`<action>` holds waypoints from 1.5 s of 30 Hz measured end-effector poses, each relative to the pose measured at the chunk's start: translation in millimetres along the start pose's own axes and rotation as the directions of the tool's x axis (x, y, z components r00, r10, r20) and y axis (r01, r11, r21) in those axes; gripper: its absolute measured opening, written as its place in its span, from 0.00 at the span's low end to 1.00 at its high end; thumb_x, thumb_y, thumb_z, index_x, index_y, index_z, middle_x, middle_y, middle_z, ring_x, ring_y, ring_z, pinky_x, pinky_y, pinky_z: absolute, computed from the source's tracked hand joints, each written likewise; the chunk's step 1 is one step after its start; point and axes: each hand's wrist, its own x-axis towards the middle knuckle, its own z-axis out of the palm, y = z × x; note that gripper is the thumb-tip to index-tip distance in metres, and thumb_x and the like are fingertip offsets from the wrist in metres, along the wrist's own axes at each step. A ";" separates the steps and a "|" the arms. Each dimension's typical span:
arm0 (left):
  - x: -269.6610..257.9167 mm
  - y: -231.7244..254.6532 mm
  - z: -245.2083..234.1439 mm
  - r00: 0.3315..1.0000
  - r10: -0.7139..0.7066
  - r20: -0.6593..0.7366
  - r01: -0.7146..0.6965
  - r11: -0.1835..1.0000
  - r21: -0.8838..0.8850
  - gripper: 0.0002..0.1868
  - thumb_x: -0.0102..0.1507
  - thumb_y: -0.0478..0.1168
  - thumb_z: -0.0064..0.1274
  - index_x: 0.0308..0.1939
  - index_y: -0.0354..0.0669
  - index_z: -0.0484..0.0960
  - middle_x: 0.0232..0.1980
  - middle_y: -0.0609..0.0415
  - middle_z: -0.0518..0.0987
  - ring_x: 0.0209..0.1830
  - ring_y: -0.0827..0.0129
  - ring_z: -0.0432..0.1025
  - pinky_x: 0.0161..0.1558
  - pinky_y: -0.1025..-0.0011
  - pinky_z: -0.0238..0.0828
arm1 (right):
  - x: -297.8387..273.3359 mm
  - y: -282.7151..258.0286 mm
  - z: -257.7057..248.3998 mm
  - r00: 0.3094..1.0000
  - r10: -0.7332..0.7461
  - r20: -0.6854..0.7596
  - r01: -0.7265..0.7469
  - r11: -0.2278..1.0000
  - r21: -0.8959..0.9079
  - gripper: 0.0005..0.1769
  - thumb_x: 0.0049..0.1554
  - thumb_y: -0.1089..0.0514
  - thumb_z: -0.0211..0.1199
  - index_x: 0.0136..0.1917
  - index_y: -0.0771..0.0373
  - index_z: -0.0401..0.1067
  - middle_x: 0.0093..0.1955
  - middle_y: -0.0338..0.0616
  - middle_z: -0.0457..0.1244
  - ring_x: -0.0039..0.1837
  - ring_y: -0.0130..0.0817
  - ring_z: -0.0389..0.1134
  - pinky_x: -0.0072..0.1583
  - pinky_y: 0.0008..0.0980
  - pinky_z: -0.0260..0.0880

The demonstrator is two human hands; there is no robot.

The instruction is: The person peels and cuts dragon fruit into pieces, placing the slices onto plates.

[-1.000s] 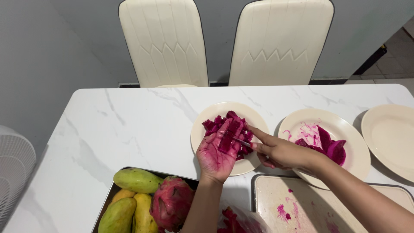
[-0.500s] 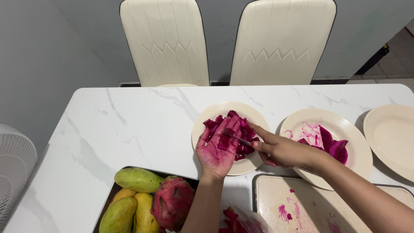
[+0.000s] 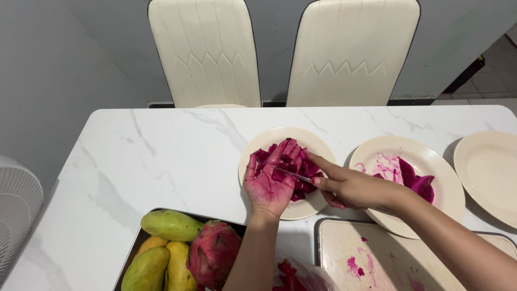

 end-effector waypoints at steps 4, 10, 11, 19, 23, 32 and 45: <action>0.6 -3.4 3.1 0.998 -0.026 0.061 0.024 0.999 0.028 0.42 0.69 0.60 0.39 0.73 0.24 0.61 0.74 0.29 0.64 0.75 0.45 0.59 0.74 0.53 0.55 | 5.3 -0.4 0.0 0.996 0.068 0.049 -0.068 0.998 0.006 0.40 0.66 0.43 0.46 0.84 0.38 0.31 0.29 0.37 0.53 0.30 0.29 0.49 0.34 0.31 0.51; -4.4 -15.7 20.3 0.911 0.390 0.131 -0.365 0.620 0.695 0.35 0.71 0.57 0.27 0.76 0.41 0.62 0.77 0.40 0.65 0.79 0.52 0.58 0.77 0.55 0.52 | 0.0 3.9 -1.8 0.996 0.037 -0.075 -0.041 0.998 -0.046 0.43 0.65 0.42 0.47 0.87 0.33 0.31 0.28 0.38 0.55 0.33 0.30 0.53 0.37 0.34 0.56; -6.8 -14.5 23.5 0.876 0.446 0.184 -0.377 0.395 0.838 0.35 0.71 0.58 0.25 0.77 0.45 0.60 0.78 0.43 0.65 0.81 0.54 0.55 0.77 0.56 0.50 | 0.1 5.7 -1.6 0.993 -0.006 -0.116 -0.007 0.994 -0.111 0.43 0.65 0.42 0.47 0.86 0.35 0.30 0.28 0.40 0.55 0.33 0.32 0.54 0.40 0.35 0.59; 1.9 -18.2 17.4 0.845 0.349 0.405 -0.293 -0.332 0.897 0.39 0.72 0.63 0.15 0.80 0.47 0.52 0.84 0.44 0.52 0.86 0.50 0.34 0.78 0.47 0.12 | -1.0 24.7 -7.9 0.960 -0.063 -0.272 0.027 0.991 -0.133 0.43 0.65 0.44 0.48 0.84 0.40 0.28 0.28 0.43 0.57 0.34 0.34 0.58 0.44 0.37 0.66; 8.9 -22.9 13.5 0.853 0.333 0.402 -0.199 -0.505 0.840 0.37 0.72 0.61 0.14 0.81 0.51 0.50 0.85 0.42 0.44 0.85 0.46 0.26 0.73 0.44 0.04 | -7.9 39.2 -10.2 0.972 -0.017 -0.233 -0.015 0.991 -0.133 0.43 0.66 0.44 0.48 0.85 0.40 0.28 0.29 0.42 0.57 0.35 0.33 0.57 0.44 0.35 0.65; 17.6 -110.7 5.8 0.934 -0.139 0.328 -0.347 -0.558 0.754 0.27 0.71 0.42 0.44 0.76 0.47 0.64 0.77 0.41 0.66 0.77 0.50 0.62 0.75 0.59 0.59 | -71.5 95.7 -50.3 0.886 0.205 -0.416 -0.088 0.955 0.282 0.38 0.66 0.48 0.47 0.85 0.34 0.38 0.30 0.38 0.56 0.30 0.27 0.51 0.33 0.30 0.52; 65.4 -182.0 -32.7 0.830 -0.553 0.074 -0.558 -0.819 0.134 0.52 0.54 0.29 0.54 0.80 0.48 0.48 0.58 0.41 0.78 0.59 0.51 0.72 0.63 0.52 0.62 | -128.4 138.6 -78.7 0.801 0.346 -0.489 -0.137 0.901 0.412 0.36 0.68 0.45 0.45 0.85 0.34 0.37 0.30 0.41 0.54 0.28 0.27 0.45 0.31 0.30 0.47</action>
